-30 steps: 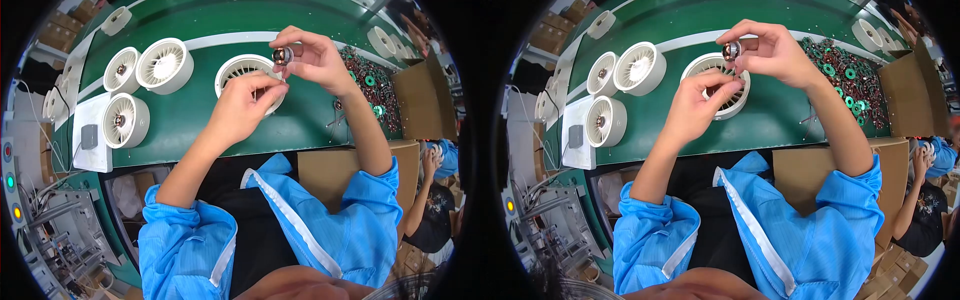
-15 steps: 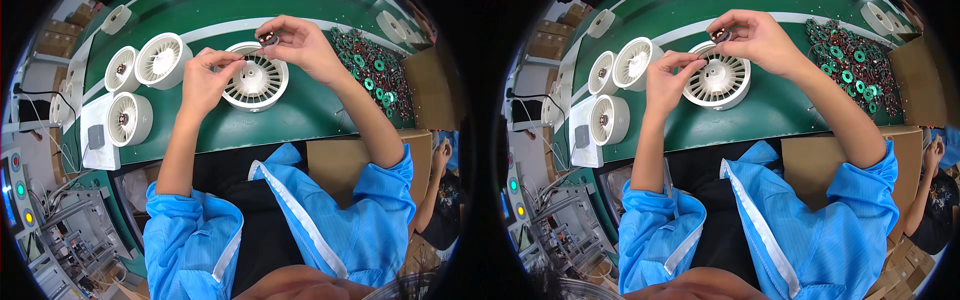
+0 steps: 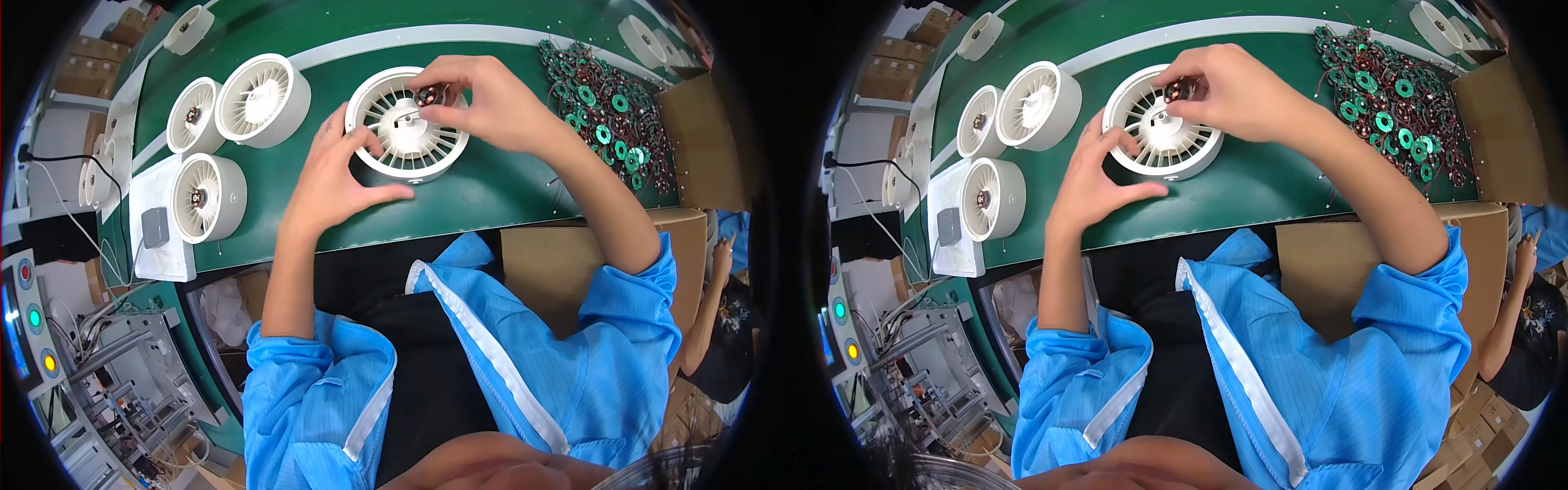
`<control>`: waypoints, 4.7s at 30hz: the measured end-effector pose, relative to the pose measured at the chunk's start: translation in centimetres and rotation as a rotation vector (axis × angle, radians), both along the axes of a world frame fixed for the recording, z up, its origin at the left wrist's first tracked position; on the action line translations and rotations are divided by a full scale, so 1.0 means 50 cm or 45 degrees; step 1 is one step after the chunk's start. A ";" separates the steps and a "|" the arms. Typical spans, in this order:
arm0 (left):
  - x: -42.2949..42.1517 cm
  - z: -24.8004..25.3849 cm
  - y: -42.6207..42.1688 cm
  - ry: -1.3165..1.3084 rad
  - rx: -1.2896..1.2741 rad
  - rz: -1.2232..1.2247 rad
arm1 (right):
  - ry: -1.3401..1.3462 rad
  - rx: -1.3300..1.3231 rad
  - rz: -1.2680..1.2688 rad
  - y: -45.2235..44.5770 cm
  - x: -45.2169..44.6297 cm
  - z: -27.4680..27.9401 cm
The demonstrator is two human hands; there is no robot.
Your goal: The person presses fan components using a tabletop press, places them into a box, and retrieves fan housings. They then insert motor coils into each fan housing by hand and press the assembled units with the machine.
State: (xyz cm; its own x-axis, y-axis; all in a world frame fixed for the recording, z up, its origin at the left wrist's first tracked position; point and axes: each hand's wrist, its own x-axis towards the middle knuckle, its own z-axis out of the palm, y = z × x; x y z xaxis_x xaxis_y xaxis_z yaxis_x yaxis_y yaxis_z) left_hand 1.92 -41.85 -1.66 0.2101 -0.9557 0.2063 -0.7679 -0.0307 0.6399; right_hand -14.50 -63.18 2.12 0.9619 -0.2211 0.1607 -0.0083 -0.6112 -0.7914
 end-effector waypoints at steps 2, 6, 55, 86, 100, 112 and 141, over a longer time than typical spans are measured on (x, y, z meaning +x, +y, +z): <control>-0.017 -0.017 0.007 0.007 -0.111 0.102 | 0.000 -0.053 0.036 0.018 0.004 0.007; -0.060 0.019 0.018 -0.109 -0.361 0.215 | -0.164 -0.069 0.016 0.050 0.005 -0.006; 0.110 -0.030 0.027 -0.445 -0.381 1.007 | 0.694 -1.005 -0.724 -0.390 -0.099 -0.062; -0.093 0.080 -0.039 0.627 -0.500 0.081 | -0.455 1.096 -0.032 0.058 0.006 0.066; -0.011 0.069 -0.003 0.116 -0.262 0.232 | -0.089 0.875 -0.120 0.049 0.003 0.039; -0.017 0.042 0.028 -0.439 -0.351 0.170 | -0.014 0.587 -0.071 0.057 0.005 0.015; -0.102 0.030 0.104 -0.072 -0.624 0.354 | -0.374 -0.139 -0.009 0.110 0.004 -0.006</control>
